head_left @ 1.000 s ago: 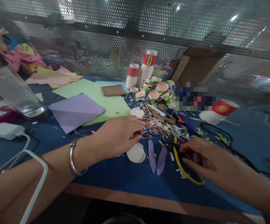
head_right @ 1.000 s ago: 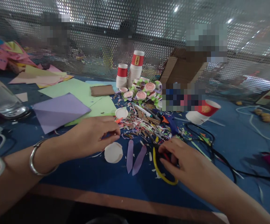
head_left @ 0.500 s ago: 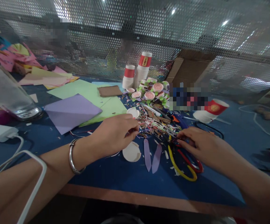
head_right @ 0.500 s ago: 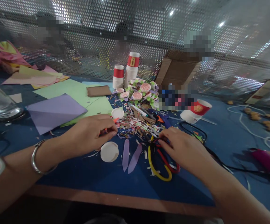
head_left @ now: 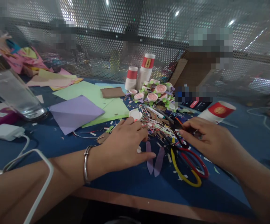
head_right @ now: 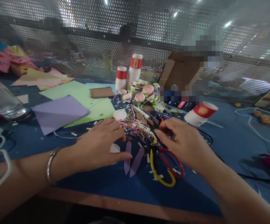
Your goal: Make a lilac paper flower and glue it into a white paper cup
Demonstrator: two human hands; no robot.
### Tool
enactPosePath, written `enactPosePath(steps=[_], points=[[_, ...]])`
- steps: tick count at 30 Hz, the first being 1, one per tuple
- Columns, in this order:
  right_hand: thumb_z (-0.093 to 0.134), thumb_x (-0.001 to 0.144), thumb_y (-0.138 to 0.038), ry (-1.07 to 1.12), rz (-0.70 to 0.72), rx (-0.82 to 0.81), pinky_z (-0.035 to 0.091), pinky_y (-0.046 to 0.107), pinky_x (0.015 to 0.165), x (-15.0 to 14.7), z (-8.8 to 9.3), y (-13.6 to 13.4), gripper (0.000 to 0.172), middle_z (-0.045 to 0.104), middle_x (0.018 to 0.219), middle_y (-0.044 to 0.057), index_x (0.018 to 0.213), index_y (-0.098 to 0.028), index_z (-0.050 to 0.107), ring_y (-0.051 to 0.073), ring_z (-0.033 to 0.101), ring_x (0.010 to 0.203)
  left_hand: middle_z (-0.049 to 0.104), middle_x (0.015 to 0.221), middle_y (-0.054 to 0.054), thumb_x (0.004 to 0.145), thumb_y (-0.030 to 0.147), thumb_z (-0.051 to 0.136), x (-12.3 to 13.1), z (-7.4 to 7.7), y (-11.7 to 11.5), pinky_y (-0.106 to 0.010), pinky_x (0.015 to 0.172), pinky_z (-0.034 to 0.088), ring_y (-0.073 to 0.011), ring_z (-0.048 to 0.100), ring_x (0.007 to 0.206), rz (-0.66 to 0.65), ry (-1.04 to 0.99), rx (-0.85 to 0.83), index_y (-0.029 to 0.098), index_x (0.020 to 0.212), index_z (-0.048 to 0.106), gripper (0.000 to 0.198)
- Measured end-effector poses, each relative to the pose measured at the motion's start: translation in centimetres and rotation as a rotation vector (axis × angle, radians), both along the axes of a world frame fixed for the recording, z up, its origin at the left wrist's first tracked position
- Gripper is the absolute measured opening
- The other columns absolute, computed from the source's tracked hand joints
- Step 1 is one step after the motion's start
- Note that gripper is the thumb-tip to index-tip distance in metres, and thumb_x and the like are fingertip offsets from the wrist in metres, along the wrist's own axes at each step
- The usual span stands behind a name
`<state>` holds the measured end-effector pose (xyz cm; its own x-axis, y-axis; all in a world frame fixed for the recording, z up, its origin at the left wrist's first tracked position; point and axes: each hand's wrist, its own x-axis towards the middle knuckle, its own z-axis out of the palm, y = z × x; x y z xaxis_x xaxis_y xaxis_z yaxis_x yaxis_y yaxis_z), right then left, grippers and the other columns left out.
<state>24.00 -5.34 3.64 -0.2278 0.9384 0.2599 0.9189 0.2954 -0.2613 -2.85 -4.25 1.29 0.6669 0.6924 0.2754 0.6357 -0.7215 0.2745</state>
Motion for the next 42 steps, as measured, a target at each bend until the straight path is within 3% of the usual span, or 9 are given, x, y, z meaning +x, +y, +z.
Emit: enactPosePath(steps=[7, 11, 14, 17, 20, 27, 32, 36, 42], points=[[0.055, 0.094, -0.042, 0.128, -0.012, 0.106, 0.041, 0.033, 0.061, -0.7, 0.6, -0.2, 0.019, 0.062, 0.077, 0.003, 0.088, -0.024, 0.059, 0.019, 0.056, 0.065, 0.064, 0.110, -0.011, 0.074, 0.064, 0.075, 1.3, -0.8, -0.9, -0.052, 0.105, 0.036, -0.0350, 0.050, 0.115, 0.001, 0.112, 0.099, 0.015, 0.098, 0.070, 0.055], [0.055, 0.094, -0.043, 0.300, 0.027, -0.079, 0.043, 0.034, 0.063, -1.5, 0.8, 0.1, 0.022, 0.060, 0.070, 0.001, 0.083, -0.024, 0.058, 0.018, 0.057, 0.065, 0.064, 0.112, -0.012, 0.076, 0.057, 0.075, 1.3, -0.4, -0.9, -0.052, 0.103, 0.036, -0.0354, 0.050, 0.115, 0.027, 0.142, 0.032, 0.016, 0.099, 0.071, 0.046], [0.059, 0.092, -0.040, 0.627, 0.027, -0.293, 0.048, 0.031, 0.064, -2.7, 0.4, 0.6, 0.022, 0.063, 0.073, 0.001, 0.078, -0.023, 0.057, 0.018, 0.062, 0.068, 0.063, 0.115, -0.012, 0.078, 0.056, 0.074, 1.1, -0.3, -0.8, -0.053, 0.102, 0.036, -0.0348, 0.050, 0.113, 0.032, 0.152, -0.010, 0.016, 0.102, 0.070, 0.047], [0.061, 0.087, -0.036, 0.999, -0.040, -0.504, 0.053, 0.030, 0.064, -3.8, -0.6, 1.2, 0.020, 0.066, 0.072, 0.001, 0.076, -0.023, 0.051, 0.017, 0.066, 0.066, 0.064, 0.113, -0.013, 0.080, 0.060, 0.072, 1.1, -0.3, -0.7, -0.053, 0.101, 0.036, -0.0352, 0.051, 0.111, 0.019, 0.154, -0.006, 0.015, 0.102, 0.068, 0.051], [0.057, 0.086, -0.031, 1.144, -0.121, -0.620, 0.053, 0.030, 0.059, -4.3, -1.4, 1.5, 0.015, 0.067, 0.073, 0.002, 0.077, -0.023, 0.048, 0.016, 0.063, 0.059, 0.064, 0.107, -0.011, 0.082, 0.058, 0.072, 1.1, -0.3, -0.9, -0.053, 0.100, 0.036, -0.0352, 0.051, 0.111, 0.010, 0.158, -0.009, 0.016, 0.098, 0.067, 0.046], [0.058, 0.087, -0.038, 1.026, -0.081, -0.686, 0.031, 0.023, 0.043, -4.7, -1.6, 1.1, 0.017, 0.052, 0.059, -0.007, 0.082, -0.024, 0.049, 0.010, 0.041, 0.045, 0.065, 0.104, -0.011, 0.081, 0.058, 0.073, 1.2, -0.5, -1.0, -0.053, 0.100, 0.037, -0.0363, 0.052, 0.112, -0.002, 0.166, 0.037, 0.015, 0.097, 0.069, 0.046], [0.070, 0.079, -0.036, 0.608, 0.112, -0.488, 0.045, 0.029, 0.066, -5.0, -2.1, 1.3, 0.020, 0.066, 0.081, 0.000, 0.089, -0.021, 0.061, 0.017, 0.060, 0.071, 0.065, 0.102, -0.010, 0.080, 0.054, 0.075, 1.3, -0.6, -1.0, -0.054, 0.101, 0.037, -0.0360, 0.052, 0.112, -0.004, 0.143, 0.034, 0.015, 0.097, 0.068, 0.043], [0.063, 0.083, -0.033, 0.270, 0.094, -0.320, 0.037, 0.030, 0.059, -5.3, -2.2, 1.2, 0.013, 0.061, 0.070, -0.001, 0.085, -0.020, 0.061, 0.017, 0.053, 0.062, 0.065, 0.100, -0.009, 0.079, 0.047, 0.077, 1.3, -0.5, -1.0, -0.054, 0.102, 0.037, -0.0357, 0.052, 0.112, 0.002, 0.142, 0.024, 0.015, 0.095, 0.068, 0.037], [0.060, 0.083, -0.027, 0.214, 0.140, -0.322, 0.037, 0.029, 0.060, -5.7, -2.1, 1.2, 0.012, 0.064, 0.072, -0.001, 0.090, -0.020, 0.064, 0.017, 0.054, 0.063, 0.066, 0.102, -0.010, 0.079, 0.047, 0.076, 1.2, -0.8, -1.0, -0.054, 0.101, 0.037, -0.0343, 0.052, 0.109, -0.004, 0.124, 0.024, 0.015, 0.094, 0.067, 0.036]])
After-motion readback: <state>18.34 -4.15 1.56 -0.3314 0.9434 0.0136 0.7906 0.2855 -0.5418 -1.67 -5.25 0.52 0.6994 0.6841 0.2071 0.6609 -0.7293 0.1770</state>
